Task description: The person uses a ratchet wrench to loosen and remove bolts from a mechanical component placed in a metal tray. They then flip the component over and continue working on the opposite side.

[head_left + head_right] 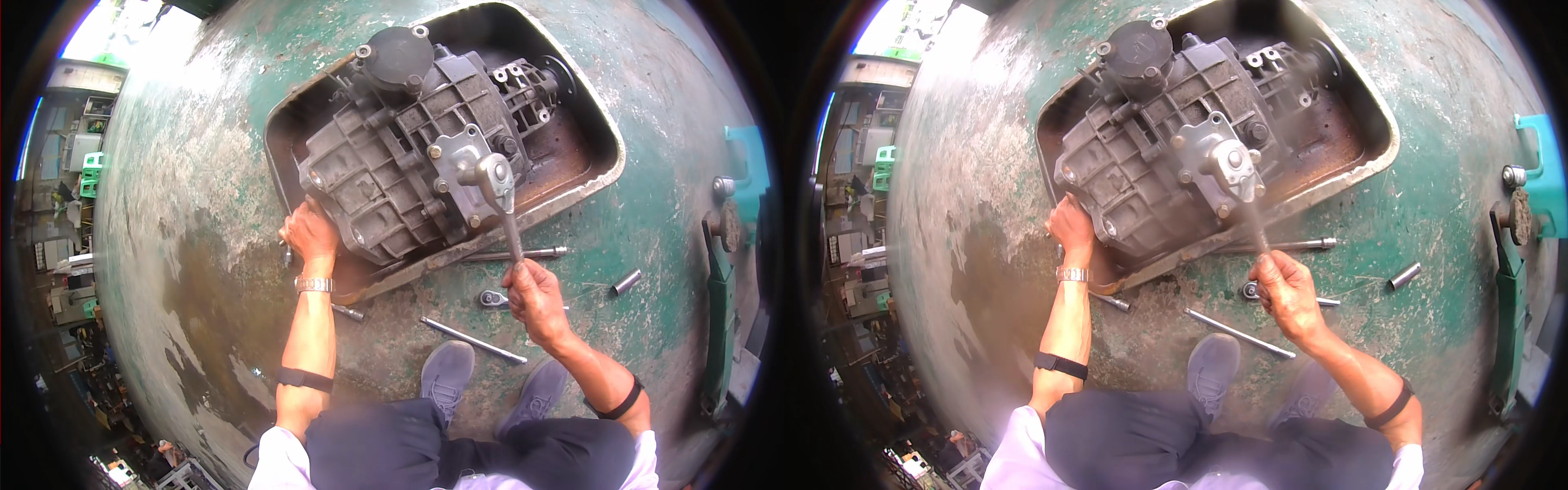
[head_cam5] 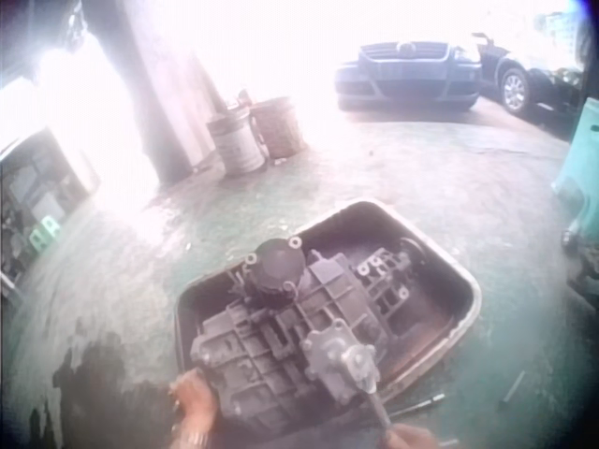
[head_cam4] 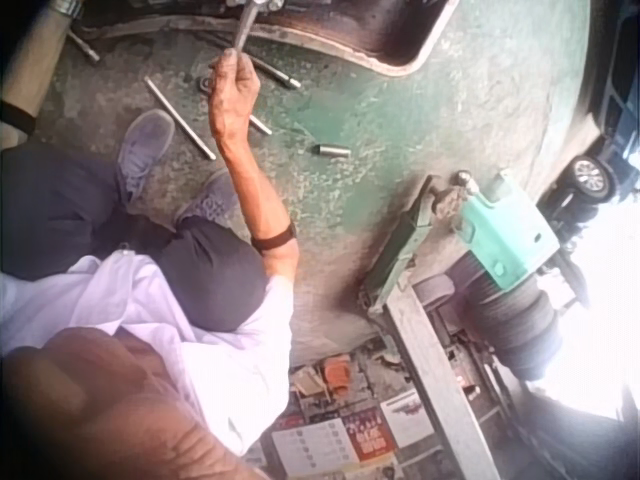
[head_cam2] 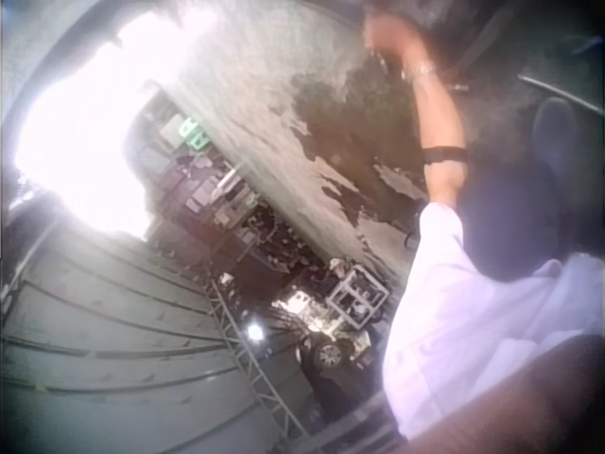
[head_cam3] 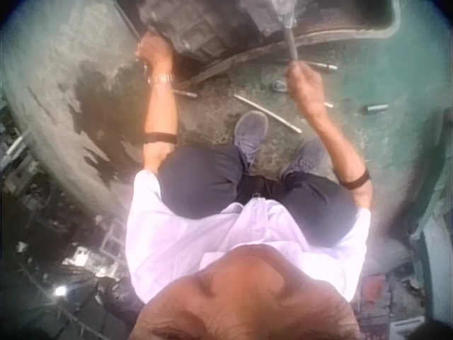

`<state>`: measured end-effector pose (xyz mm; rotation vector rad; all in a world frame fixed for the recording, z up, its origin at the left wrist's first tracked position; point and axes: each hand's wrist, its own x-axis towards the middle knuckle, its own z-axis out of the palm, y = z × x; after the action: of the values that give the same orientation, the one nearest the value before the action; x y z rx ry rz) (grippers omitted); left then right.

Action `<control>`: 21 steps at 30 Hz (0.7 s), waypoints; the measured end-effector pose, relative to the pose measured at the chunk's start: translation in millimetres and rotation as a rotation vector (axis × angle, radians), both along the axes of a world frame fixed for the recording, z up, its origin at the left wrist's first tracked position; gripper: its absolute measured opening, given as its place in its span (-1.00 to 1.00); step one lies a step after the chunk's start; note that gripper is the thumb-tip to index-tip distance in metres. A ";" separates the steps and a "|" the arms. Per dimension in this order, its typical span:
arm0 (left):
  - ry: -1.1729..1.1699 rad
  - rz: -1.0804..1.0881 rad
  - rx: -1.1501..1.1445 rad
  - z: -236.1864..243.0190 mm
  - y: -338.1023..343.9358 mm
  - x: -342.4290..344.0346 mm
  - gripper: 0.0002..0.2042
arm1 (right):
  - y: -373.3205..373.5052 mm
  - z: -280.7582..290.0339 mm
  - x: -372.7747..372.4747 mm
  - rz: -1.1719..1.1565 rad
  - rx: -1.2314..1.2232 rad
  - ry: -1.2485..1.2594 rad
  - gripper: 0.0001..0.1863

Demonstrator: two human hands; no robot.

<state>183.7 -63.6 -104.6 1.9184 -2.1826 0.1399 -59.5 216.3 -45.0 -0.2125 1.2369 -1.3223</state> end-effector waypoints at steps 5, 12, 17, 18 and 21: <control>0.009 0.003 -0.011 0.3 0.8 -1.4 -0.57 | -6.6 1.2 17.1 0.027 -0.013 -0.004 -0.64; 0.017 -0.003 0.010 3.3 1.7 -1.9 -0.56 | -6.3 -3.0 26.0 0.038 -0.018 0.091 -0.66; 0.030 0.000 0.009 4.0 1.7 -2.1 -0.56 | 6.3 -5.6 5.5 0.072 -0.044 0.400 -0.68; 0.020 0.001 0.004 3.2 1.1 -2.5 -0.56 | 11.7 -6.8 -1.2 0.088 -0.062 0.526 -0.70; -0.012 0.008 -0.003 0.4 -0.1 -1.4 -0.57 | 36.9 -10.9 -22.7 0.164 -0.055 0.822 -0.77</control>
<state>182.2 -63.7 -104.3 1.9290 -2.1813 0.1563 -82.2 253.2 -55.9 -0.9459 1.8100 -1.1498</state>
